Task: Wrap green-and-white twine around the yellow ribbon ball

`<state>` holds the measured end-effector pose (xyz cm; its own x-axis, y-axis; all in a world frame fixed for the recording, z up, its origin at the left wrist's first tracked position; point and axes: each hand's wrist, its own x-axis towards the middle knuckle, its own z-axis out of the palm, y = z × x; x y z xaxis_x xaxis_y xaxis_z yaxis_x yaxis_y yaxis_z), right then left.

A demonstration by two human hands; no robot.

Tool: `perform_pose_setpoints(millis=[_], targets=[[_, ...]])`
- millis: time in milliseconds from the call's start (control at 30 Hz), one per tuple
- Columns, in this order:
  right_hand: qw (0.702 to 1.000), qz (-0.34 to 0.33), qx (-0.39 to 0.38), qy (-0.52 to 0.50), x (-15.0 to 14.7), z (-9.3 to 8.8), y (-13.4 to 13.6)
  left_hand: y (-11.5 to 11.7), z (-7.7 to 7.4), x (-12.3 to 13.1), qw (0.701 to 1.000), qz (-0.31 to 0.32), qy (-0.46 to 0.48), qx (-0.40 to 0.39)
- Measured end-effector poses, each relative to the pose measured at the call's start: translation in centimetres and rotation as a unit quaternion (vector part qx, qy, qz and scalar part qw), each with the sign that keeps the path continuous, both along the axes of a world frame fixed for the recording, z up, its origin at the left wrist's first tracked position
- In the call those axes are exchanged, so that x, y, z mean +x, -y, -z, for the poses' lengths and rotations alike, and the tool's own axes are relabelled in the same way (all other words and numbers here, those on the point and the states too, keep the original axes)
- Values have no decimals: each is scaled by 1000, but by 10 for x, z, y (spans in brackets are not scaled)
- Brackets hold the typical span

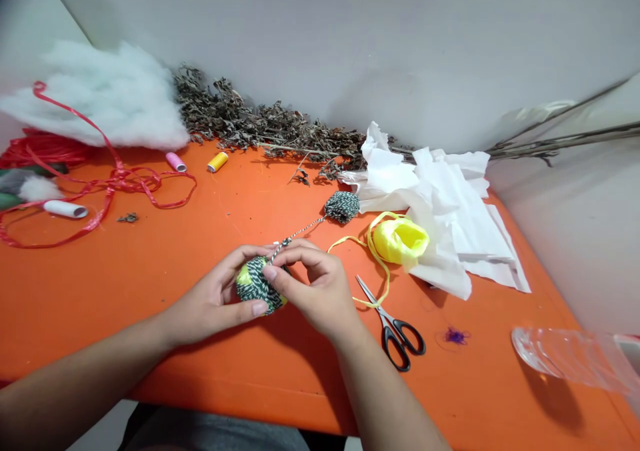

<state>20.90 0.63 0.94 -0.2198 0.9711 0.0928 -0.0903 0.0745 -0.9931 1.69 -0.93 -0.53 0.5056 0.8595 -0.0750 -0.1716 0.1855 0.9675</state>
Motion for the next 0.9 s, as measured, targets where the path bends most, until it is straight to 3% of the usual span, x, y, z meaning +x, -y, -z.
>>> perform_pose_setpoints(millis=[200, 467, 900], targets=[[997, 16, -63, -38, 1, -3, -2, 0, 1, 1, 1000, 7, 0, 6], [997, 18, -65, -26, 1, -3, -2, 1, 1, 1, 999, -12, -11, 49], [996, 2, -88, -32, 0, -3, -4, 2, 1, -1, 995, 8, -40, 96]])
